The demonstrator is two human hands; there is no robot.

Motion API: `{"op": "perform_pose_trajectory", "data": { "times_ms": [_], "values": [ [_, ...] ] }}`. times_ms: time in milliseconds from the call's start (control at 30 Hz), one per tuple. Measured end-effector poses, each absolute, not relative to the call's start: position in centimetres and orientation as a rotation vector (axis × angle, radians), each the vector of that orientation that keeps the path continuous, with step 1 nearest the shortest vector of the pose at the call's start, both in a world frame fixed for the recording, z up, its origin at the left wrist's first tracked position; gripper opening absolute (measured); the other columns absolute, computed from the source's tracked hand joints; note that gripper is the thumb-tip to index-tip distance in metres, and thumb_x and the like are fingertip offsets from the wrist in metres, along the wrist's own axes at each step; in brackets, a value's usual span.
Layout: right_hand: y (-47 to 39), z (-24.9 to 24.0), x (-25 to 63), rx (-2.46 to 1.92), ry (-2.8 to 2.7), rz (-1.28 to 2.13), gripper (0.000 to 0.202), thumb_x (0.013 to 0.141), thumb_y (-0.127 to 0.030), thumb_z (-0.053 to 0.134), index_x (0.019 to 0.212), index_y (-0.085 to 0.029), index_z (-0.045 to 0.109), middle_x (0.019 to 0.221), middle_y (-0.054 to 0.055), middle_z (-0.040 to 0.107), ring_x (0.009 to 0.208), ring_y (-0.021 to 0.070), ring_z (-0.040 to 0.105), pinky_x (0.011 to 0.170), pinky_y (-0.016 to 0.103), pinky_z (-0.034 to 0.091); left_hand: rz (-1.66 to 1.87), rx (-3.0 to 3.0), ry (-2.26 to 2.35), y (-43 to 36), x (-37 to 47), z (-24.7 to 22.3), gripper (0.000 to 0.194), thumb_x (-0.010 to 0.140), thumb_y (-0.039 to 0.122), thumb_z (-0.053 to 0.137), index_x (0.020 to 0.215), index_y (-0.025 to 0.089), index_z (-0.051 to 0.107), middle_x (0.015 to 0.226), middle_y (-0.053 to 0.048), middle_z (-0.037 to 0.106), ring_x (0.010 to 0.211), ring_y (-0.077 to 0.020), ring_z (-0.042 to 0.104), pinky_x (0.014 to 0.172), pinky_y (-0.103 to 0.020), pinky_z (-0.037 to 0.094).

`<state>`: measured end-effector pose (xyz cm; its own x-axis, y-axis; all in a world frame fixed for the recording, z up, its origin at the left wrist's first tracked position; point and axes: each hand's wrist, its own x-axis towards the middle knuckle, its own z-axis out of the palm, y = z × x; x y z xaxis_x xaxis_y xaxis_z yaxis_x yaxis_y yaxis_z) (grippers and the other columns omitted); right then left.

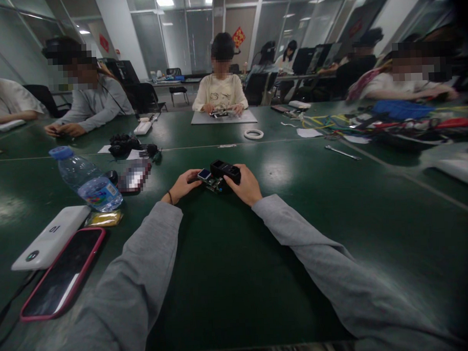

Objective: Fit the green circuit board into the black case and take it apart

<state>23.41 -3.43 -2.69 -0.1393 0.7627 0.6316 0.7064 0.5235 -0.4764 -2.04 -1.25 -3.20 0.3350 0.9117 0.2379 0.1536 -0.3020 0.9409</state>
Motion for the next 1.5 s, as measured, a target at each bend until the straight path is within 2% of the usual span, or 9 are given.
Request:
{"op": "perform_pose_trajectory", "data": {
  "times_ms": [267,433,533,700,867,1033,1267,1500],
  "values": [
    [-3.3,-2.8,23.5,-1.193,-1.815,0.079,0.046,0.086,-0.049,0.054,0.116,-0.016,0.047,0.105,0.013,0.057,0.097,0.0266,0.056,0.085,0.042,0.046,0.973,1.711,0.979,-1.9,-1.8,-2.2,0.062,0.063,0.015,0.07,0.122,0.017,0.051,0.127,-0.013,0.056,0.116,-0.0248,0.053,0.103,-0.048,0.036],
    [-3.1,-2.9,23.6,-1.201,-1.737,0.125,0.046,0.085,-0.051,0.054,0.115,-0.017,0.047,0.106,0.013,0.057,0.097,0.0271,0.056,0.085,0.043,0.046,0.909,1.723,0.91,-2.1,-1.7,-1.7,0.07,0.061,0.017,0.074,0.125,0.018,0.047,0.13,-0.013,0.052,0.12,-0.0255,0.05,0.103,-0.046,0.036],
    [-2.9,-3.0,23.8,-1.223,-1.7,0.174,0.047,0.084,-0.053,0.055,0.115,-0.017,0.047,0.104,0.013,0.058,0.095,0.0271,0.056,0.083,0.043,0.046,0.894,1.716,0.916,-2.2,-1.7,-1.7,0.066,0.061,0.021,0.075,0.121,0.018,0.048,0.124,-0.012,0.056,0.114,-0.0235,0.053,0.101,-0.045,0.037],
    [-2.8,-3.0,23.9,-1.274,-1.613,0.229,0.051,0.084,-0.057,0.054,0.115,-0.018,0.046,0.103,0.012,0.058,0.093,0.0266,0.057,0.08,0.042,0.047,0.919,1.736,1.035,-2.4,-1.5,-2.0,0.051,0.06,0.029,0.078,0.102,0.017,0.052,0.104,-0.007,0.061,0.098,-0.0186,0.058,0.093,-0.041,0.041],
    [-2.9,-2.9,23.9,-1.31,-1.585,0.211,0.052,0.085,-0.058,0.051,0.116,-0.017,0.045,0.106,0.014,0.058,0.096,0.0276,0.057,0.08,0.042,0.046,1.035,1.703,1.141,-2.0,-1.1,-2.6,0.05,0.056,0.036,0.08,0.087,0.018,0.045,0.092,-0.003,0.059,0.086,-0.016,0.058,0.081,-0.035,0.045],
    [-3.3,-2.6,23.8,-1.289,-1.641,0.175,0.051,0.086,-0.057,0.049,0.116,-0.017,0.045,0.104,0.014,0.058,0.095,0.0276,0.056,0.08,0.043,0.047,1.051,1.661,1.174,-1.8,-1.0,-3.0,0.053,0.055,0.038,0.08,0.086,0.019,0.041,0.088,-0.002,0.059,0.08,-0.0151,0.057,0.073,-0.032,0.045],
    [-4.8,-1.6,22.7,-1.173,-1.917,-0.11,0.048,0.089,-0.05,0.049,0.121,-0.014,0.045,0.112,0.015,0.054,0.105,0.0304,0.05,0.091,0.046,0.042,1.024,1.724,1.26,-1.7,-1.1,-3.3,0.052,0.056,0.043,0.079,0.086,0.019,0.043,0.083,0.0,0.057,0.074,-0.0137,0.055,0.068,-0.03,0.042],
    [-4.6,-1.9,22.6,-1.179,-1.962,-0.136,0.049,0.09,-0.049,0.048,0.123,-0.014,0.044,0.112,0.015,0.054,0.104,0.0299,0.05,0.091,0.046,0.042,0.996,1.773,1.303,-1.6,-1.2,-3.3,0.054,0.056,0.046,0.078,0.087,0.019,0.044,0.082,0.0,0.056,0.072,-0.0132,0.053,0.065,-0.028,0.04]
  ]
}}
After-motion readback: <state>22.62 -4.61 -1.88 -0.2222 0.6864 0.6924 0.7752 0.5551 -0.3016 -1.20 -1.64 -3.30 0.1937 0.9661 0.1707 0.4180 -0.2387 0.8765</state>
